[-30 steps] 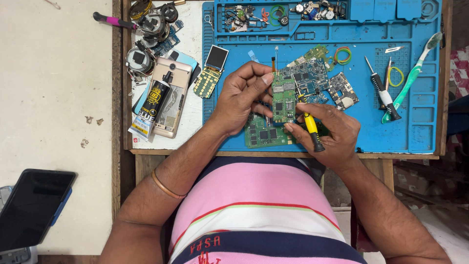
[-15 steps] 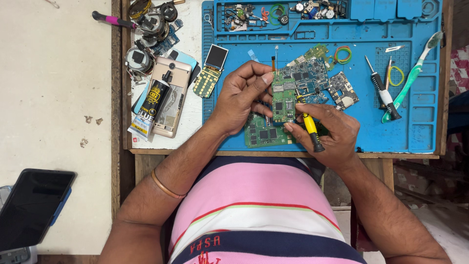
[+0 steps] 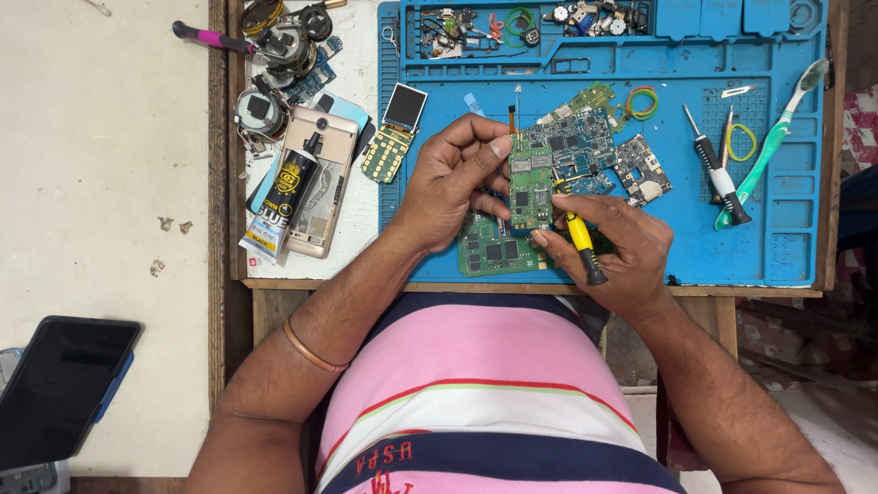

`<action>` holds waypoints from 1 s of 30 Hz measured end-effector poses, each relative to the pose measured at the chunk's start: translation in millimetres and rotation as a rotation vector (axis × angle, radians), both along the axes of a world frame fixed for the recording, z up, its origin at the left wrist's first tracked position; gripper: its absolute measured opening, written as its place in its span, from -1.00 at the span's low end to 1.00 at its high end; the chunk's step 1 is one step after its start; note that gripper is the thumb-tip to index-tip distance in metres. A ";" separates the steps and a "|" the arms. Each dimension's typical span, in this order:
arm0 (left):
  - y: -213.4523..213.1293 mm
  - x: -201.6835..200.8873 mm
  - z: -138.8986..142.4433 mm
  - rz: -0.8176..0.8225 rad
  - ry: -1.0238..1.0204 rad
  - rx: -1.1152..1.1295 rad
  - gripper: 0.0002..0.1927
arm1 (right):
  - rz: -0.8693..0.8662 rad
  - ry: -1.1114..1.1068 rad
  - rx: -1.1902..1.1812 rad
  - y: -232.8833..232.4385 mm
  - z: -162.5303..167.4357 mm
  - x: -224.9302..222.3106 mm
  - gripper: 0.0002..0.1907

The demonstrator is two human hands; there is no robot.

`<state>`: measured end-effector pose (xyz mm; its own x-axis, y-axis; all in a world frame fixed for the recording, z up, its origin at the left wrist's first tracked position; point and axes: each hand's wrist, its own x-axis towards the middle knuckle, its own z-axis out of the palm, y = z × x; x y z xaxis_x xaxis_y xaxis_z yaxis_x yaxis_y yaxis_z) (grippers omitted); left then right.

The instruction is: The person sits at a repair bench and works on a disassembled phone motherboard laid on a blue silicone mat. They hold the board with one hand and use a yellow-handled precision screwdriver to work on components, repositioning and turning the board over to reach different sections.

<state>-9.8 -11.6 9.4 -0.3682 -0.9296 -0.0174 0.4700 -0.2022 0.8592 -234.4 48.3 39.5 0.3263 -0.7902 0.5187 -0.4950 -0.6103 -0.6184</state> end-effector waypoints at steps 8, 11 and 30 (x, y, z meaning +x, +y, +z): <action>-0.2 -0.3 -0.2 0.002 -0.005 -0.004 -0.78 | 0.000 0.006 -0.010 -0.3 -1.5 -0.5 -0.55; -0.2 0.4 -0.4 0.002 -0.014 -0.010 -0.78 | 0.004 0.005 -0.015 -0.8 -1.9 -0.2 -0.55; 0.2 0.5 -2.2 0.004 -0.007 -0.008 -0.79 | 0.010 0.008 -0.019 -1.7 -2.0 -0.5 -0.56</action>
